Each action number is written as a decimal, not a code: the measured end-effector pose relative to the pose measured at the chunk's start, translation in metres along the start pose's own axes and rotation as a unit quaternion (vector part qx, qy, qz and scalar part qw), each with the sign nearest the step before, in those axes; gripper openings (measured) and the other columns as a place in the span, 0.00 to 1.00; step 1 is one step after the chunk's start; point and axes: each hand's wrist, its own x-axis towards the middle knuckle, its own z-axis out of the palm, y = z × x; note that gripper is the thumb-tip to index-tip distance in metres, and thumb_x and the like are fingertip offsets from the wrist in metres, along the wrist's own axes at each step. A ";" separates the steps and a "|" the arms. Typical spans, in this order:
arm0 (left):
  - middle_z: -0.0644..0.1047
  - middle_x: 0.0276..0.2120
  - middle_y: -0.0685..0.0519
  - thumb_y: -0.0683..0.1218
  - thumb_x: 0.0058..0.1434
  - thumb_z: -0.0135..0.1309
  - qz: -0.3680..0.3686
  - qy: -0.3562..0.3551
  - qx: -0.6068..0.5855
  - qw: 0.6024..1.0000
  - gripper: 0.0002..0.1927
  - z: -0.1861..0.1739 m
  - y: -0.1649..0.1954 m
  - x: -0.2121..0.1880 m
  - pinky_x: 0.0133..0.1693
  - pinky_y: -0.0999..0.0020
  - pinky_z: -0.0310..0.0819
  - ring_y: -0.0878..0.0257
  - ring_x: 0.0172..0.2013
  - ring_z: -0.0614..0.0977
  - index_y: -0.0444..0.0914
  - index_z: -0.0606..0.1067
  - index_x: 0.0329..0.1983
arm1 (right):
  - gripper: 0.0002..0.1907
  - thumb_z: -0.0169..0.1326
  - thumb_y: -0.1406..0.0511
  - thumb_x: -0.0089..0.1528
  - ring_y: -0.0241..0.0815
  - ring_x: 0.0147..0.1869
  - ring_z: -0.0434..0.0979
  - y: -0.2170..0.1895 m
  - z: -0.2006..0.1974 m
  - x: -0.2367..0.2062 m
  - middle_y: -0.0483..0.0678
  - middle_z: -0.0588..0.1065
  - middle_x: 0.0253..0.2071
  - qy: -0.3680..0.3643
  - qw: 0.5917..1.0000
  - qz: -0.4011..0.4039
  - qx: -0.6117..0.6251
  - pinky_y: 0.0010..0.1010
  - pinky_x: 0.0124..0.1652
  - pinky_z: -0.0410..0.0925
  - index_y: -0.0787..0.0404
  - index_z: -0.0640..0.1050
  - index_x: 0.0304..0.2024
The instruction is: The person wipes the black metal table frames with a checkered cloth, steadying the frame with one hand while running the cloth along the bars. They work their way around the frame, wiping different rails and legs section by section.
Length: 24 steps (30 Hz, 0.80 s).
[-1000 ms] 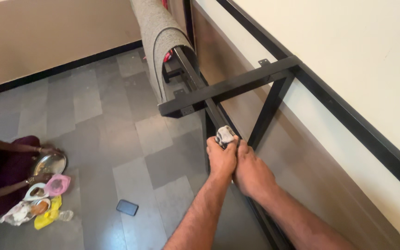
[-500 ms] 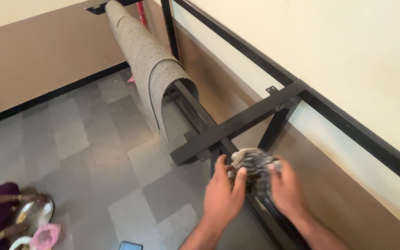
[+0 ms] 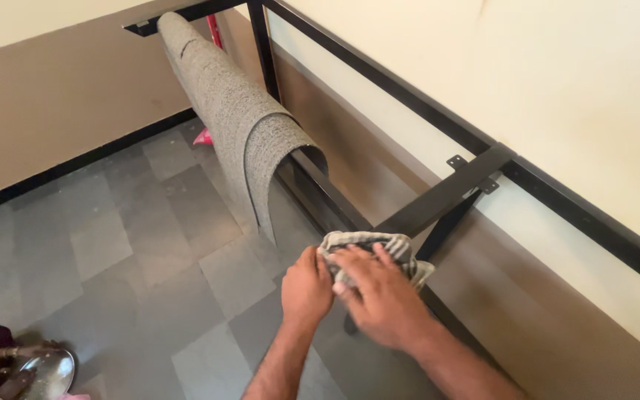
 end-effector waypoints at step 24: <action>0.63 0.71 0.44 0.54 0.70 0.43 0.301 -0.038 0.140 0.942 0.28 -0.016 0.018 0.008 0.67 0.40 0.47 0.46 0.73 0.57 0.39 0.67 0.71 | 0.25 0.44 0.56 0.68 0.53 0.69 0.70 0.070 0.000 0.009 0.54 0.71 0.67 0.026 0.976 0.143 -0.164 0.56 0.71 0.50 0.59 0.69 0.65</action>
